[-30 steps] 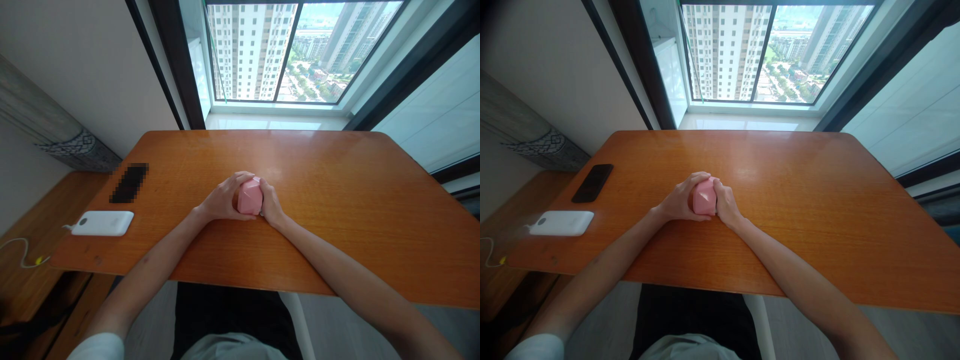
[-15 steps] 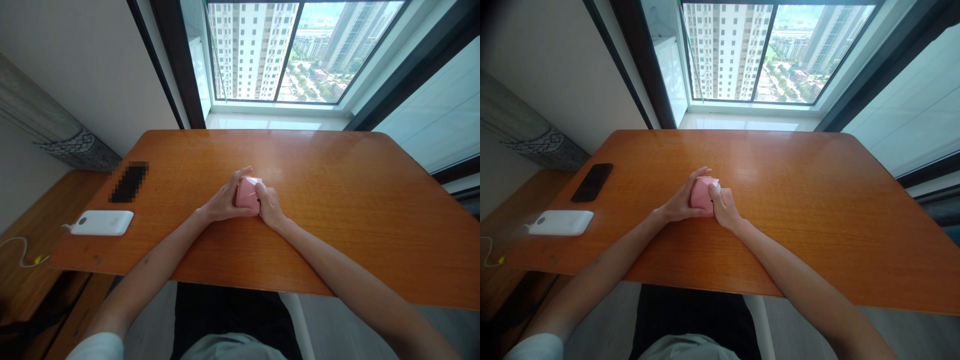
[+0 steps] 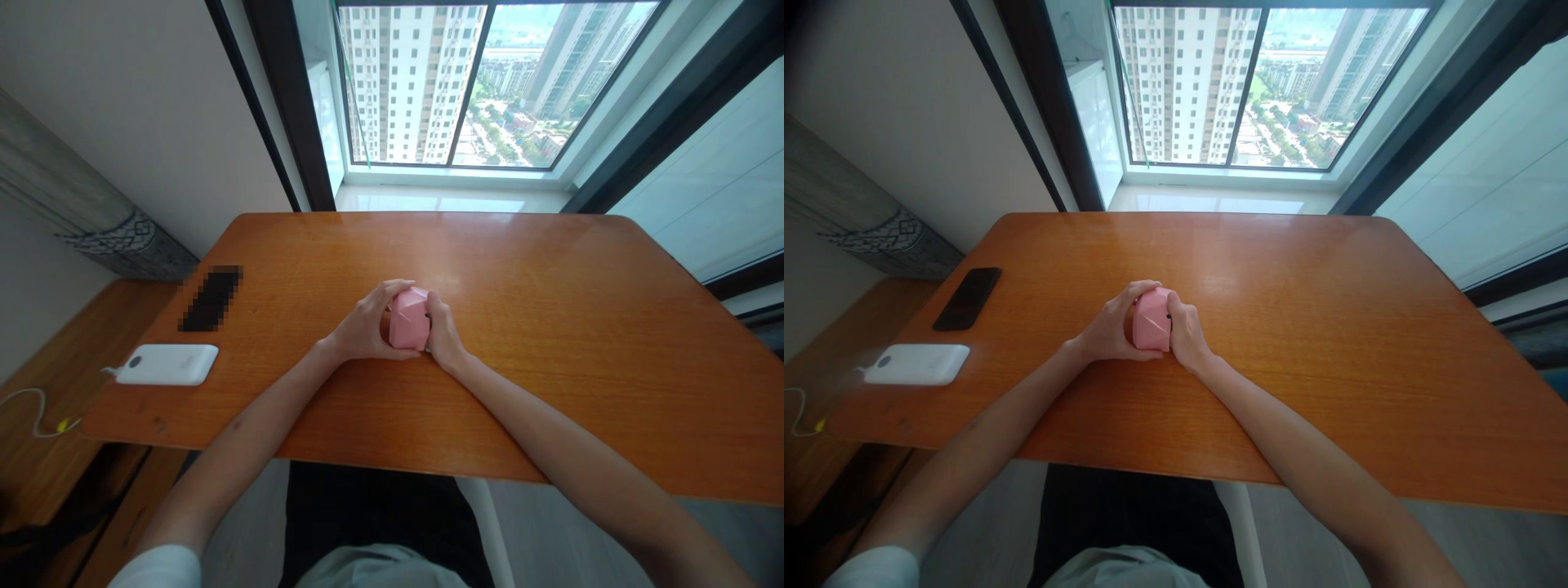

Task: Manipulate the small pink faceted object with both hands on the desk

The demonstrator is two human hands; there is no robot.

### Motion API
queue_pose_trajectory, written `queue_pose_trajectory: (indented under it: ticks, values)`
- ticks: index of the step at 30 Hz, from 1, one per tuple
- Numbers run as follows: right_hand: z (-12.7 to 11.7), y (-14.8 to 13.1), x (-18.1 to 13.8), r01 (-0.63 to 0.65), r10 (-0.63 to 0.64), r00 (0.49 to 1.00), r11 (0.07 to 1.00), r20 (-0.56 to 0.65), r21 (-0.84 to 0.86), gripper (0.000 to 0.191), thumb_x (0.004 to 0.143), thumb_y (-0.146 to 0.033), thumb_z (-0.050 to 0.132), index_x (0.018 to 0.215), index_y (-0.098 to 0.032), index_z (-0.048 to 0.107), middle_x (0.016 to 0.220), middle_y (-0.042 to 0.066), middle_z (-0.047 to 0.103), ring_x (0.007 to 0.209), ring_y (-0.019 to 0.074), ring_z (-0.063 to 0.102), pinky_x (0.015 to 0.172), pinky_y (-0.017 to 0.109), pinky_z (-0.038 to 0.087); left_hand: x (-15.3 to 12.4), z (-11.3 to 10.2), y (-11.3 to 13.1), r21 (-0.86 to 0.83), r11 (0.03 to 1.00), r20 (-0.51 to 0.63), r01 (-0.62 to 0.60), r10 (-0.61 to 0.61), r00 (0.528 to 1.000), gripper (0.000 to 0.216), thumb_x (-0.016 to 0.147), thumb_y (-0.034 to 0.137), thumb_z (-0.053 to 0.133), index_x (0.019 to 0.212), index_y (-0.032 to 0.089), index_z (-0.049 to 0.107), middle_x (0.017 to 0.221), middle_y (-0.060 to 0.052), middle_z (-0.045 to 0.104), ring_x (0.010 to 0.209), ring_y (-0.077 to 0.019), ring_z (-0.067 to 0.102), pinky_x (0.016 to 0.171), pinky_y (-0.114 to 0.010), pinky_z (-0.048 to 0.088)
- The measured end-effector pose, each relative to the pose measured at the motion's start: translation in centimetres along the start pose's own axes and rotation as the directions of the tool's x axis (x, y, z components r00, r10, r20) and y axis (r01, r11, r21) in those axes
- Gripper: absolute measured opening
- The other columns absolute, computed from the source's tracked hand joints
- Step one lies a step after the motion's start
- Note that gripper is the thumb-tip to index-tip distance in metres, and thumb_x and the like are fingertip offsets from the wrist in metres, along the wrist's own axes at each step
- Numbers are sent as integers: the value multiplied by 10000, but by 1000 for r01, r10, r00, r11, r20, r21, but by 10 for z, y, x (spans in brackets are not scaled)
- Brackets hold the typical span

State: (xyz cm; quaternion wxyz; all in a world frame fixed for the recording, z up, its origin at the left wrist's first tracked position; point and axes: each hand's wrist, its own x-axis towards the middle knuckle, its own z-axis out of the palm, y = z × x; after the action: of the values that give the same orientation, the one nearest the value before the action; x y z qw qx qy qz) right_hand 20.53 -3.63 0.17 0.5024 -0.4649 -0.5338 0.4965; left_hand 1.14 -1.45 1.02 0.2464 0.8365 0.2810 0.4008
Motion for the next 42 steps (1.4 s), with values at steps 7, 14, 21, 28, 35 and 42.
queue_pose_trajectory:
  ticks: [7,14,21,28,35,42]
  values:
    - [0,-10,-5,106,-97,994,973,54,-206,811,955,-935,340,574,-232,477,559,5,453,553,142,404,543,315,294,0,6,-1,-302,908,121,292,-267,956,909,881,724,798,1559,192,508,1368,-143,740,1195,-342,739,1041,-456,601]
    - [0,-5,0,27,-24,999,996,35,-87,739,976,-870,409,647,-222,541,586,0,510,549,138,413,528,298,323,-5,7,-13,-183,979,59,89,-79,995,1177,801,676,921,1729,333,283,1744,-161,410,1550,-426,512,1298,-601,449]
    - [2,-6,2,-53,53,999,998,9,32,654,977,-815,476,722,-222,581,599,-15,525,543,135,415,525,288,359,-3,4,-13,32,990,84,-140,137,987,1242,780,603,974,1743,372,224,1786,-188,311,1644,-449,391,1303,-658,450]
    - [1,0,1,-11,10,1000,999,-16,-38,737,969,-888,392,722,-221,587,611,6,550,552,149,432,519,302,344,1,3,-2,-26,994,-18,-107,107,994,1046,744,560,997,1612,288,479,1568,-169,585,1449,-396,609,1215,-550,544]
    - [0,-14,-8,311,-267,948,895,175,-320,753,1016,-866,307,624,-243,469,571,12,506,555,152,444,577,329,331,-4,7,-5,-363,905,102,221,-198,975,866,926,762,732,1558,211,515,1362,-149,742,1174,-339,756,1070,-487,609]
    - [0,-10,-5,176,-152,981,959,120,-222,735,994,-870,369,636,-238,485,591,-2,484,570,146,432,566,316,329,-5,6,-12,-247,968,15,50,-48,999,991,910,733,787,1696,298,368,1682,-172,500,1490,-407,584,1272,-593,474]
